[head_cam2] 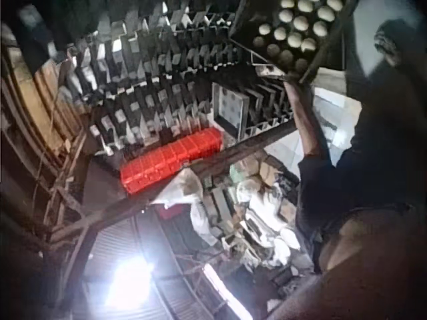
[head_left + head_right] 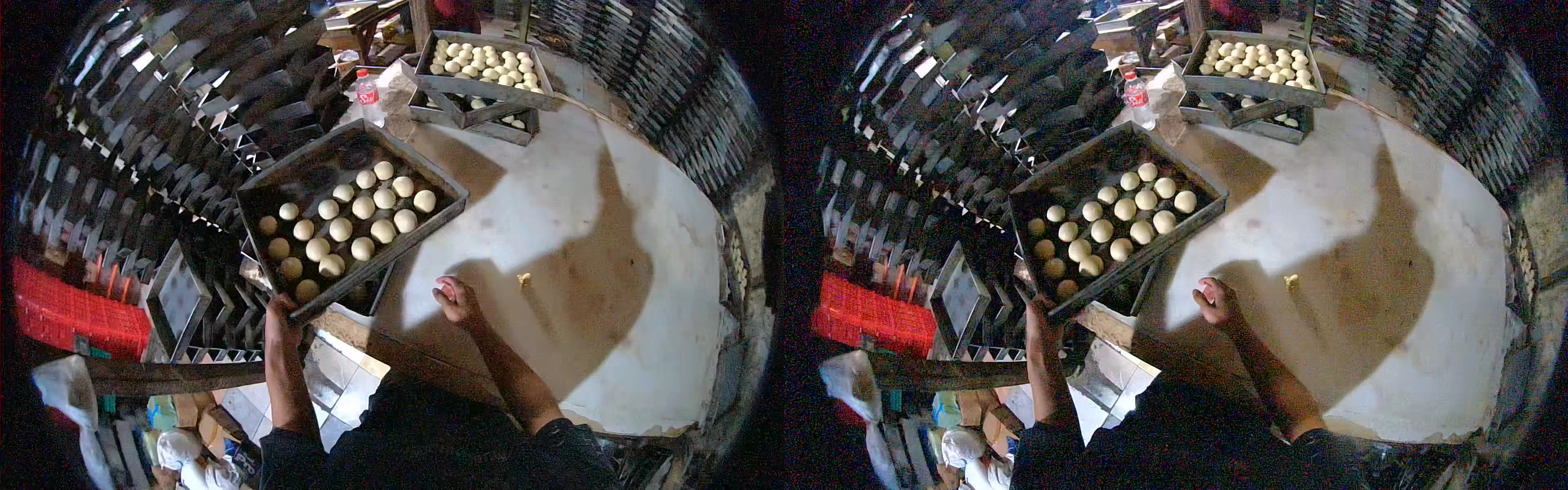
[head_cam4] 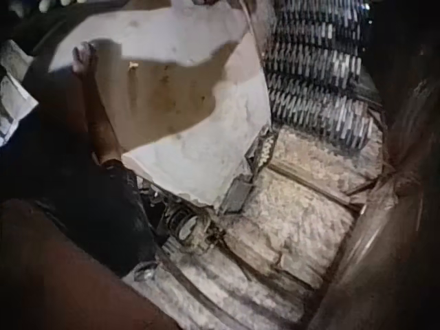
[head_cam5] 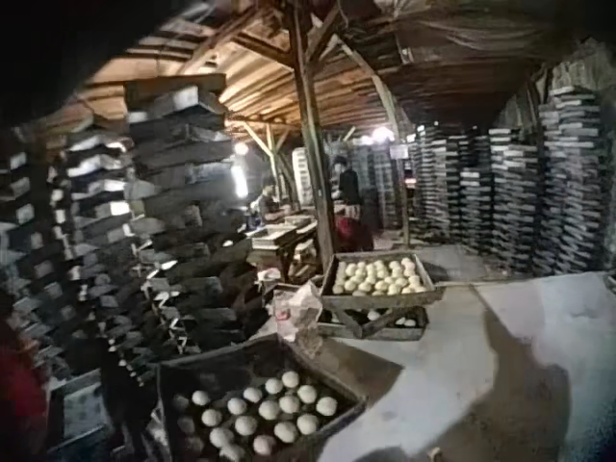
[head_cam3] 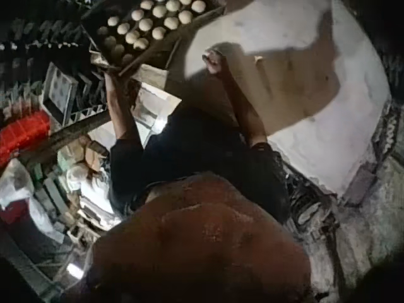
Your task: The person prepares dough by dampening it with water from a bottle, then shapes it by hand into balls and braids, placing the finished pieces onto a tray.
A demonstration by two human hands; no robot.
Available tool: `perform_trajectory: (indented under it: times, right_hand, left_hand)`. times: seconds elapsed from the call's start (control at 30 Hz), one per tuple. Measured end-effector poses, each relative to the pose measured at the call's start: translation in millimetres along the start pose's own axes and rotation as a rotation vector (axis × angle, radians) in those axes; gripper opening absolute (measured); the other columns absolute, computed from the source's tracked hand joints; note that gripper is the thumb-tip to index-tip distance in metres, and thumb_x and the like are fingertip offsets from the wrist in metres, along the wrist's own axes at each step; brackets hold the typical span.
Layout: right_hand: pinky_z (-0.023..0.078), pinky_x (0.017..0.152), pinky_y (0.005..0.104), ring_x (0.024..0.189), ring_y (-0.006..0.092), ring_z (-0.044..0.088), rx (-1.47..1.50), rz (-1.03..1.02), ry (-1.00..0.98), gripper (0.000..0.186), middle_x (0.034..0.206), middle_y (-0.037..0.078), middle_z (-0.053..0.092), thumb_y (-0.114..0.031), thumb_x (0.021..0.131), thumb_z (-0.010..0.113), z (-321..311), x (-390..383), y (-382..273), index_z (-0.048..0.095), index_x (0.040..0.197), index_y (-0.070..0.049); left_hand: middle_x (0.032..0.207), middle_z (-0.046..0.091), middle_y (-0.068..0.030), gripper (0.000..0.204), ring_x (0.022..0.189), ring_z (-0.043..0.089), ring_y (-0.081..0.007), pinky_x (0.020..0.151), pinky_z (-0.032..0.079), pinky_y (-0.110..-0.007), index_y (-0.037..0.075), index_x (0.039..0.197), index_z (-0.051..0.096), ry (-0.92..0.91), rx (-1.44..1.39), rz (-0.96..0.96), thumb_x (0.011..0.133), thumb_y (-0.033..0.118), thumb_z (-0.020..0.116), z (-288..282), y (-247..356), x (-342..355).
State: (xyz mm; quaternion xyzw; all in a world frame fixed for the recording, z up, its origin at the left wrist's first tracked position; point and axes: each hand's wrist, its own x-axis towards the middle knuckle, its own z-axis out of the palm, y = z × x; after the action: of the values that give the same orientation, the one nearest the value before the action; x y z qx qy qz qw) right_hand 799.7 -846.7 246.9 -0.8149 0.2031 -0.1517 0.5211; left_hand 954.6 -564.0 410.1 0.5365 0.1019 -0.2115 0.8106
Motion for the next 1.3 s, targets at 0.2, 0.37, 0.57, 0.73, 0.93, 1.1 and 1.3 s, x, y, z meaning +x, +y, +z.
perform_trajectory:
  times: [0.2, 0.37, 0.57, 0.73, 0.93, 1.1, 1.3]
  right_hand:
    - [0.043, 0.059, 0.0247, 0.064, 0.008, 0.049, -0.06, -0.061, 0.033, 0.023, 0.069, 0.003, 0.054, -0.012, 0.082, 0.068, 8.1, 3.5, 17.8, 0.057, 0.1, -0.001]
    - [0.042, 0.065, 0.0262, 0.071, 0.0093, 0.049, 0.393, 0.145, 0.058, 0.031, 0.073, 0.0, 0.053, -0.024, 0.085, 0.066, 10.2, 5.7, 34.2, 0.056, 0.101, 0.0]
    - [0.045, 0.068, 0.0302, 0.075, 0.0136, 0.053, 0.005, 0.339, 0.065, 0.048, 0.08, 0.005, 0.059, -0.032, 0.082, 0.069, 67.2, 25.2, -42.3, 0.054, 0.11, 0.003]
    - [0.046, 0.071, 0.033, 0.079, 0.0173, 0.055, 0.349, 0.087, 0.051, 0.046, 0.091, 0.007, 0.061, -0.032, 0.079, 0.071, 133.4, 75.4, 5.1, 0.058, 0.111, -0.002]
    - [0.044, 0.074, 0.0311, 0.099, 0.0155, 0.054, 0.691, 0.415, -0.098, 0.029, 0.109, 0.005, 0.061, -0.029, 0.082, 0.065, 107.2, 35.0, -79.5, 0.064, 0.103, -0.008]
    - [0.045, 0.069, 0.0324, 0.086, 0.0154, 0.056, 0.244, 0.121, -0.087, 0.027, 0.096, 0.004, 0.062, -0.025, 0.079, 0.065, 43.5, -3.1, -19.3, 0.064, 0.097, -0.005]
    - [0.046, 0.06, 0.0343, 0.066, 0.0152, 0.057, -0.402, -0.3, -0.078, 0.024, 0.078, 0.003, 0.063, -0.02, 0.074, 0.064, -64.9, -87.1, 69.5, 0.063, 0.088, 0.0]
  left_hand:
    - [0.089, 0.058, -0.0132, 0.023, 0.084, 0.06, -0.0317, 0.081, 0.053, -0.04, 0.0, 0.088, 0.052, 0.019, -0.035, 0.102, 0.07, 0.013, 0.045, 41.0, -8.4, -29.7]
    - [0.074, 0.052, -0.007, 0.005, 0.077, 0.057, -0.0249, 0.072, 0.052, -0.038, 0.006, 0.071, 0.045, 0.044, -0.165, 0.08, 0.066, 0.008, 0.046, 7.8, -5.3, -32.5]
    - [0.068, 0.045, -0.0025, 0.009, 0.06, 0.047, -0.0197, 0.059, 0.045, -0.031, 0.01, 0.06, 0.038, 0.102, -0.27, 0.286, 0.062, 0.008, 0.047, -36.4, 27.2, -14.2]
    - [0.067, 0.044, -0.0012, 0.005, 0.059, 0.048, -0.0173, 0.06, 0.047, -0.029, 0.008, 0.066, 0.046, -0.029, -0.229, 0.317, 0.062, 0.008, 0.047, -71.6, 49.0, 19.8]
    - [0.063, 0.041, -0.0001, 0.016, 0.057, 0.043, -0.0141, 0.062, 0.047, -0.034, 0.013, 0.06, 0.036, 0.184, -0.148, 0.352, 0.07, 0.013, 0.048, -118.1, 67.3, 15.4]
    - [0.063, 0.038, 0.0012, 0.016, 0.055, 0.039, -0.0114, 0.058, 0.042, -0.026, 0.013, 0.061, 0.037, 0.196, -0.122, 0.412, 0.072, 0.011, 0.048, -106.0, 73.4, -5.2]
    - [0.063, 0.039, 0.0032, 0.011, 0.053, 0.042, -0.0107, 0.051, 0.041, -0.024, 0.012, 0.083, 0.044, 0.08, -0.202, 0.404, 0.076, 0.012, 0.053, -120.5, 54.7, 14.7]
